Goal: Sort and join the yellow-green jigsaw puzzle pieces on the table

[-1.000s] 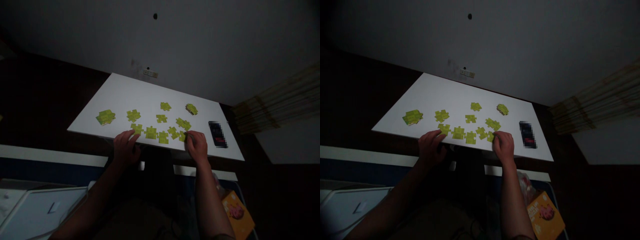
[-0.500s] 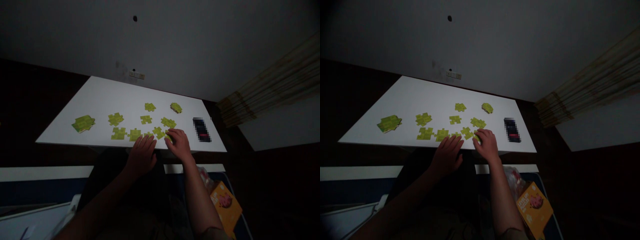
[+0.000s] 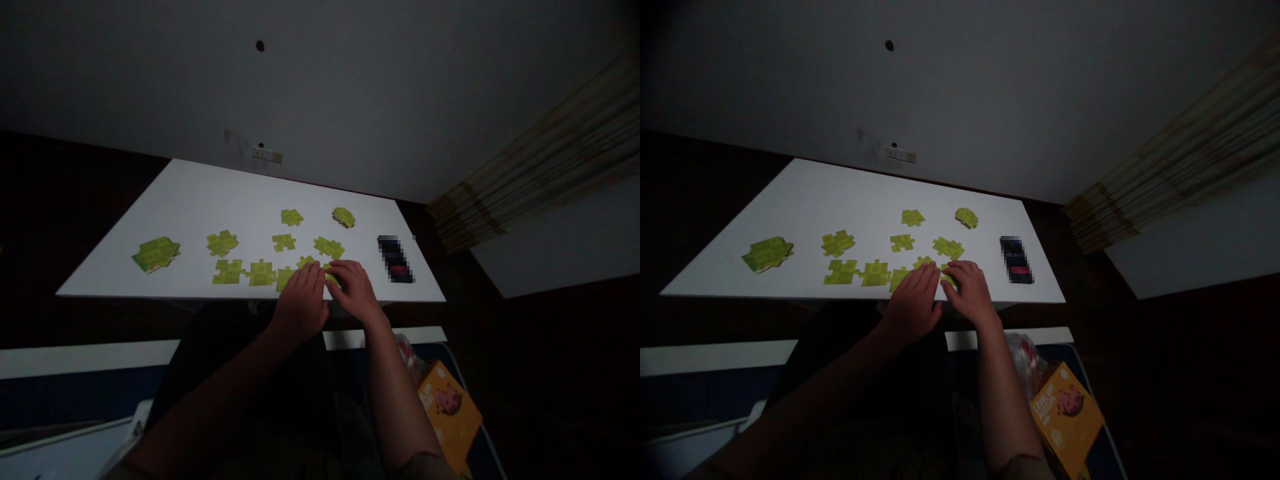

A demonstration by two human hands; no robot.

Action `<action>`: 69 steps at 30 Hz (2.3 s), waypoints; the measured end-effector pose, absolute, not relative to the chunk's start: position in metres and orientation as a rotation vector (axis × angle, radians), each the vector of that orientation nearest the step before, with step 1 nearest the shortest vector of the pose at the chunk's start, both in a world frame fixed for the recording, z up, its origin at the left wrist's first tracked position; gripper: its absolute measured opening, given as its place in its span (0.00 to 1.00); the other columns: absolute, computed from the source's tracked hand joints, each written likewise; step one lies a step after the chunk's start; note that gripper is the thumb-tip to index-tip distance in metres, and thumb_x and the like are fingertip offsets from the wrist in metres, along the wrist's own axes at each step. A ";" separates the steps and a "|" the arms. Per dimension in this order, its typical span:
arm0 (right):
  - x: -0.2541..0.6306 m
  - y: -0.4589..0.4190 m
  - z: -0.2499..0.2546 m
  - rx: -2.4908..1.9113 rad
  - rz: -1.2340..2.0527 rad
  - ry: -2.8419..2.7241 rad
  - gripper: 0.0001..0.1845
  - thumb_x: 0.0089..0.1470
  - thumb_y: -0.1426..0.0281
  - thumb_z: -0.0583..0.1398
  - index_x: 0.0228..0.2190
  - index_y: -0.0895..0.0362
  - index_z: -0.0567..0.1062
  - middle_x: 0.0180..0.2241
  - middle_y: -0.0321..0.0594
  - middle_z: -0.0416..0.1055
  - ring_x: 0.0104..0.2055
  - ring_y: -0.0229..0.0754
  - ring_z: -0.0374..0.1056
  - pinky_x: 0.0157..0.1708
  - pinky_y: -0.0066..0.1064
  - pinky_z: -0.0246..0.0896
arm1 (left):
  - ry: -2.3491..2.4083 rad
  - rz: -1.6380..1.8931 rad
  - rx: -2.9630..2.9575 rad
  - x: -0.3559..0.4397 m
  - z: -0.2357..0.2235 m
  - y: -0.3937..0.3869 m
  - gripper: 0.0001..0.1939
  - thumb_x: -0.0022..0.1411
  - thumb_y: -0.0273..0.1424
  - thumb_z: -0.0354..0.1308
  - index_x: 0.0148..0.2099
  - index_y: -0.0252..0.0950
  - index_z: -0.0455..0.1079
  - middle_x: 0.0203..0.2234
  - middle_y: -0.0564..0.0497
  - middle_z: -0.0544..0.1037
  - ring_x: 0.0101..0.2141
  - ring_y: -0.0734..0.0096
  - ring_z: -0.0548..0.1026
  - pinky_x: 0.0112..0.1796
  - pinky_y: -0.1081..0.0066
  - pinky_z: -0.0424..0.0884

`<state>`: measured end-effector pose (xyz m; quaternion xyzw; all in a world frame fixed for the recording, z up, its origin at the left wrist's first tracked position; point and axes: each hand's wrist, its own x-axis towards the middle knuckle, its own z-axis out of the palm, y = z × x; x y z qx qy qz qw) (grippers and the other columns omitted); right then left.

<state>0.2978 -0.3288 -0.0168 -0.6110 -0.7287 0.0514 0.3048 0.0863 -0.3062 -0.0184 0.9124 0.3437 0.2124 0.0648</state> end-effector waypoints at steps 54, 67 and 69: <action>0.324 -0.339 -0.016 -1.641 0.302 -1.833 0.30 0.61 0.63 0.68 0.63 0.48 0.76 0.60 0.48 0.78 0.63 0.61 0.71 0.66 0.62 0.69 | 1.065 0.647 2.802 0.061 -0.062 -0.336 0.36 0.76 0.33 0.56 0.81 0.34 0.60 0.79 0.44 0.65 0.75 0.48 0.63 0.73 0.48 0.60; 0.328 -0.341 -0.016 -1.621 0.354 -1.859 0.26 0.63 0.61 0.68 0.61 0.45 0.78 0.60 0.46 0.79 0.64 0.60 0.72 0.67 0.61 0.68 | 1.012 0.678 2.786 0.058 -0.060 -0.333 0.35 0.75 0.32 0.56 0.80 0.34 0.62 0.79 0.43 0.64 0.74 0.48 0.65 0.71 0.48 0.61; 0.328 -0.341 -0.016 -1.622 0.357 -1.860 0.26 0.63 0.61 0.68 0.61 0.45 0.78 0.60 0.46 0.79 0.64 0.60 0.72 0.68 0.61 0.68 | 1.015 0.673 2.781 0.057 -0.058 -0.333 0.35 0.75 0.31 0.55 0.81 0.34 0.62 0.79 0.43 0.64 0.74 0.48 0.65 0.70 0.48 0.62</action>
